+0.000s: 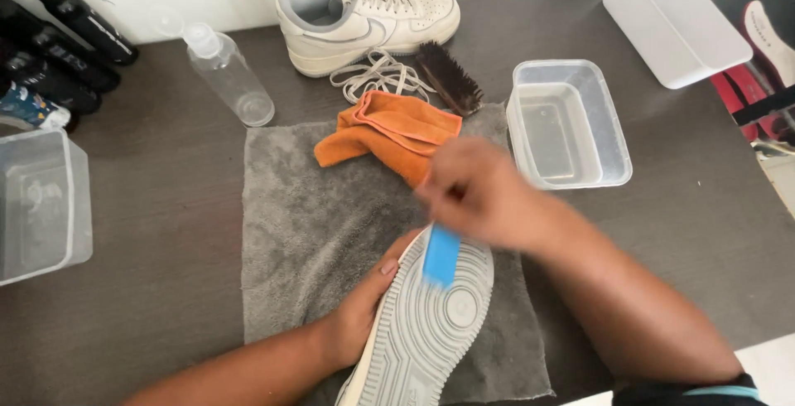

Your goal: The person scrubs the sole of a white sneaker with a blue brush dipped in water, then wipes the sole with an orange cloth. The shoe is held in the left hand while the right hand performs the scrubbing and wiping actions.

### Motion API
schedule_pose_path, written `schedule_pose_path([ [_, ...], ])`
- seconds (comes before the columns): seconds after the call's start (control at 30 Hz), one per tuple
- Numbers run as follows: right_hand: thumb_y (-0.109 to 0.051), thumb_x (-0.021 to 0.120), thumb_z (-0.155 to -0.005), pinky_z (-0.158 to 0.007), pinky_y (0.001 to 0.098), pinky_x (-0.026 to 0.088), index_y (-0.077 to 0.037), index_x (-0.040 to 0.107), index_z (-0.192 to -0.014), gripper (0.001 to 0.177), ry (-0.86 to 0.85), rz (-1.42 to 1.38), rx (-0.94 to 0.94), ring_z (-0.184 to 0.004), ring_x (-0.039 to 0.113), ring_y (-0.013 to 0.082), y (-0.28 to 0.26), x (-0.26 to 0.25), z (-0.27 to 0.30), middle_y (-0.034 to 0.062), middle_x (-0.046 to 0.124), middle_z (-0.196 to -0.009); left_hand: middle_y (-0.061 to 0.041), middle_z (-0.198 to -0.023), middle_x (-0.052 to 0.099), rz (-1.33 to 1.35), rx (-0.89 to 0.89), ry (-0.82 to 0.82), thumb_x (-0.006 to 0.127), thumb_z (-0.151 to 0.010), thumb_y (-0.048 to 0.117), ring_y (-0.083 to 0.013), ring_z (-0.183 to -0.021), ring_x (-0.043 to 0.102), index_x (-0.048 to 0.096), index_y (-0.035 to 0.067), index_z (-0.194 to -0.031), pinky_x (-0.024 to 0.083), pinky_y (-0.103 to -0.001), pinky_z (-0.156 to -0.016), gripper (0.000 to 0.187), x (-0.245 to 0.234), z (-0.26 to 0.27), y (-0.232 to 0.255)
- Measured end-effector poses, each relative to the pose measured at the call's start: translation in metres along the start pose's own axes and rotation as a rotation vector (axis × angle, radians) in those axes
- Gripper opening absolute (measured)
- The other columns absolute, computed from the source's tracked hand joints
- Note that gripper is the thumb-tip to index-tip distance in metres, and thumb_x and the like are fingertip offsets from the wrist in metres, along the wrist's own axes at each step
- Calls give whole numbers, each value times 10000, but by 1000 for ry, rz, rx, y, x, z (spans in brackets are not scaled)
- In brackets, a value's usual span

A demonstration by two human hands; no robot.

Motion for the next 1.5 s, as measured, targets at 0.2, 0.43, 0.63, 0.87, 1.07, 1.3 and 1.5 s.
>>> schedule_pose_path([
  [0.2, -17, 672, -936, -622, 396, 360, -126, 460, -673, 354, -12, 37, -23, -570, 402, 222, -32, 12, -11, 7, 393, -614, -118, -1610, 475, -88, -15, 33, 358, -1141, 325, -223, -1503, 429, 380, 56, -1615, 291, -412, -1288, 545, -8, -7, -11],
  [0.43, -93, 701, -962, -608, 351, 344, -129, 386, -679, 424, 61, 202, 312, -614, 400, 177, 15, -2, 11, -8, 393, -618, -146, -1605, 465, 11, -2, 2, 415, -1116, 429, -252, -1513, 415, 349, 25, -1619, 280, -437, -1289, 648, 1, -3, -1],
  [0.63, -55, 679, -951, -660, 365, 372, -148, 385, -699, 398, -26, 52, -1, -624, 374, 186, -9, 5, 3, -10, 364, -652, -109, -1549, 533, 10, -78, 75, 412, -1109, 313, -152, -1347, 537, 322, 67, -1663, 445, -327, -1109, 613, -9, -2, -12],
  [0.87, -108, 643, -1004, -673, 394, 358, -126, 413, -713, 371, 38, 86, 17, -608, 406, 229, -12, -1, 1, 14, 423, -653, -135, -1554, 504, -99, -16, 15, 348, -1120, 354, -201, -1438, 454, 307, 18, -1645, 330, -379, -1228, 624, 1, -7, 5],
  [1.07, -81, 659, -1018, -642, 367, 362, -125, 397, -708, 408, 57, 75, 94, -606, 399, 194, 16, -16, 10, 4, 386, -637, -165, -1621, 462, 166, -40, 8, 459, -1115, 401, -280, -1494, 450, 302, 59, -1649, 317, -468, -1268, 653, 0, 2, -1],
  [1.3, -73, 650, -1015, -640, 356, 347, -133, 396, -694, 413, -25, 7, -59, -595, 355, 181, -13, -9, -6, 0, 323, -642, -161, -1619, 444, 49, -2, -32, 393, -1138, 404, -276, -1506, 425, 318, 49, -1640, 298, -468, -1289, 619, -3, -2, -3],
  [1.5, -33, 646, -972, -651, 405, 321, -119, 349, -675, 428, 69, 117, 22, -592, 348, 224, -7, -9, -3, 12, 350, -632, -159, -1622, 440, 59, 34, -27, 400, -1129, 416, -268, -1513, 415, 306, 31, -1642, 285, -455, -1292, 648, 4, -5, -1],
])
Point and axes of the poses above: each hand's wrist, its own z-axis away from the middle knuckle, its own x-axis out of the palm, y = z × x, the point moved 1 cm from there along -z, towards the middle knuckle
